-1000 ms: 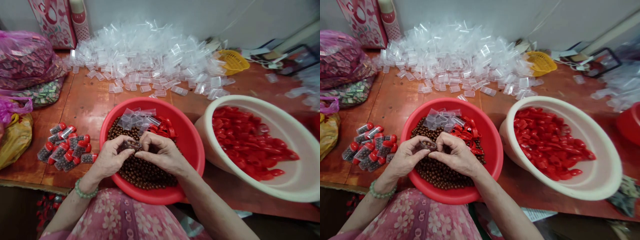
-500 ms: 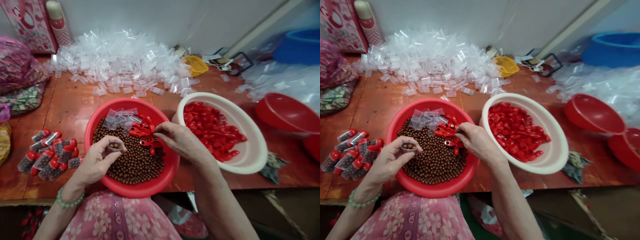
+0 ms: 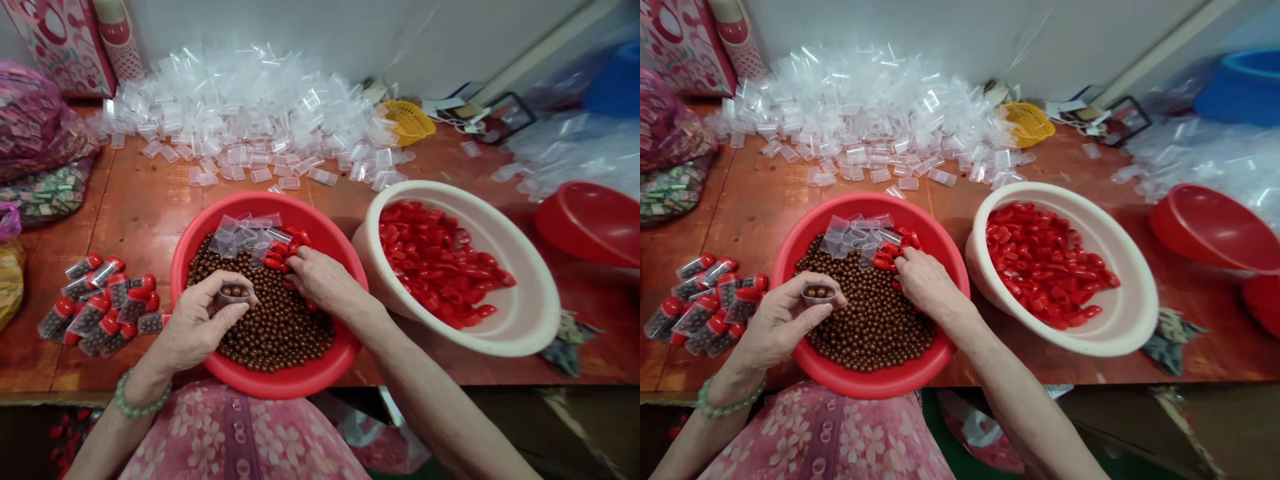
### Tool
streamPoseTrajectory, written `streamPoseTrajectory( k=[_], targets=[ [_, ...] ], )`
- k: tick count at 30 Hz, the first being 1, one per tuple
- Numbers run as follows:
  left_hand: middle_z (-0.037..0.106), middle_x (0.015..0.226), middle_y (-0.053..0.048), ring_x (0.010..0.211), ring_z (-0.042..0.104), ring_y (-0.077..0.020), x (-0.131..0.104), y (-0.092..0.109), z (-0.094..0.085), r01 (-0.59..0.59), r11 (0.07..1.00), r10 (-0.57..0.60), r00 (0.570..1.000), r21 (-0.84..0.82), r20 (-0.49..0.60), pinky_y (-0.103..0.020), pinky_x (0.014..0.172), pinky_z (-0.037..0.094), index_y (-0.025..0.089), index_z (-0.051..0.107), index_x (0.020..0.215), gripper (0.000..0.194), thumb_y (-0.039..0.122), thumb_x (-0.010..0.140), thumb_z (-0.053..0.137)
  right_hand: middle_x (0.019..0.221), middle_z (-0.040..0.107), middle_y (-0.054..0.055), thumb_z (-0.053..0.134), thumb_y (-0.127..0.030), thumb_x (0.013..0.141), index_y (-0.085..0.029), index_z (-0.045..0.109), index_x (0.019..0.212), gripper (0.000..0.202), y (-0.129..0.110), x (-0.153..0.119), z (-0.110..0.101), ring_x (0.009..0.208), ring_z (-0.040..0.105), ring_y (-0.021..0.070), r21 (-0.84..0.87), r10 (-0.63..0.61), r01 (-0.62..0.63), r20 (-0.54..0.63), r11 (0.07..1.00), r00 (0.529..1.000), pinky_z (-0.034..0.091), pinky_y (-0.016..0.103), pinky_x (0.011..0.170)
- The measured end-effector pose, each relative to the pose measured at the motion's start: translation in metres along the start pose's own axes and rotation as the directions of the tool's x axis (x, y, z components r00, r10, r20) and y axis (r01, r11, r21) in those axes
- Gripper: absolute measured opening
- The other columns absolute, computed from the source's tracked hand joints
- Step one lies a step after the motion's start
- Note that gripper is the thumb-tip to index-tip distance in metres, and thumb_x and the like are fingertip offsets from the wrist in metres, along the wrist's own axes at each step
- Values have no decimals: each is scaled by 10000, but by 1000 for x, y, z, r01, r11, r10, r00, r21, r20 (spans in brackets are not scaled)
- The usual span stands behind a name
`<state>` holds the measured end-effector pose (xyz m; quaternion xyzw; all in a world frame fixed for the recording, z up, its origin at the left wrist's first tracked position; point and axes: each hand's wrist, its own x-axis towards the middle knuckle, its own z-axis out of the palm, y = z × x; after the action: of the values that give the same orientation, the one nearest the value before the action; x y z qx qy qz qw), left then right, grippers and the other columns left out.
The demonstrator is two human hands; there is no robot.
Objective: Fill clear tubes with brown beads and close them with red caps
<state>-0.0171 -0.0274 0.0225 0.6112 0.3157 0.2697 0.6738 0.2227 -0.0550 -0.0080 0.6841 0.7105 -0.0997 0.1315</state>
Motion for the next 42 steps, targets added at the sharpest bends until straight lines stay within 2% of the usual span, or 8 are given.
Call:
streamPoseTrajectory(
  k=[7, 12, 16, 21, 25, 31, 36, 42],
  targets=[
    [689, 868, -16, 831, 644, -113, 10, -12, 1, 119, 970, -135, 989, -211, -63, -234, 826, 490, 161, 610, 980, 207, 246, 801, 670, 961, 630, 156, 433, -167, 902, -99, 637, 949, 221, -7, 6, 1, 870, 622, 282, -31, -19, 18, -14, 999, 1000, 422, 371, 769],
    [669, 822, -10, 766, 622, -113, 11, -14, 3, 104, 989, -117, 987, -109, -112, -228, 755, 487, 155, 627, 906, 171, 255, 780, 688, 863, 646, 103, 466, -210, 893, -130, 594, 896, 151, -4, -5, -3, 780, 625, 213, 161, -20, 37, -107, 986, 994, 446, 311, 728],
    [701, 1058, -77, 988, 653, -175, 8, -14, 9, -103, 988, 118, 982, 111, -145, -304, 907, 499, 162, 621, 896, 76, 190, 825, 625, 791, 653, 33, 519, -239, 859, -169, 550, 1000, 160, -13, -17, -11, 697, 626, 164, 564, -43, 152, -202, 811, 978, 470, 265, 668],
    [641, 1276, -144, 1279, 543, -225, 5, -19, 14, -393, 839, 410, 911, 376, 37, -424, 1090, 422, 160, 604, 929, 126, 94, 862, 521, 915, 684, 36, 525, -159, 820, -195, 471, 1226, 411, -33, -23, -20, 752, 658, 161, 646, -189, 281, -210, 710, 959, 499, 272, 693],
    [669, 1229, -148, 1244, 578, -231, 4, -20, 13, -367, 818, 413, 911, 443, -9, -417, 1062, 460, 162, 611, 941, 116, 119, 866, 533, 816, 659, -9, 558, -131, 795, -214, 430, 1306, 533, -35, -26, -17, 660, 624, 122, 759, -161, 336, -298, 558, 941, 507, 237, 632],
    [702, 1185, -126, 1042, 693, -198, 3, -15, 13, -242, 894, 264, 965, 378, -7, -302, 928, 526, 160, 641, 912, 85, 153, 838, 600, 851, 665, 7, 649, -219, 812, -227, 566, 1244, 440, -32, -26, -7, 675, 623, 104, 908, 89, 324, -358, 265, 929, 513, 218, 603],
    [692, 1200, -145, 1064, 686, -214, 2, -17, 15, -310, 854, 334, 942, 419, 16, -298, 919, 526, 154, 643, 899, 84, 139, 843, 582, 881, 712, 42, 669, -261, 834, -223, 718, 989, 167, -35, -24, -7, 799, 664, 151, 870, 110, 407, -450, 279, 886, 551, 286, 725],
    [740, 1007, -80, 909, 708, -177, 2, -17, 14, -300, 857, 298, 952, 419, 72, -261, 828, 535, 170, 630, 888, 62, 168, 870, 570, 877, 712, 42, 703, -234, 813, -237, 732, 942, 133, -35, -23, -11, 821, 665, 164, 811, -10, 483, -509, 331, 861, 555, 306, 753]
  ],
)
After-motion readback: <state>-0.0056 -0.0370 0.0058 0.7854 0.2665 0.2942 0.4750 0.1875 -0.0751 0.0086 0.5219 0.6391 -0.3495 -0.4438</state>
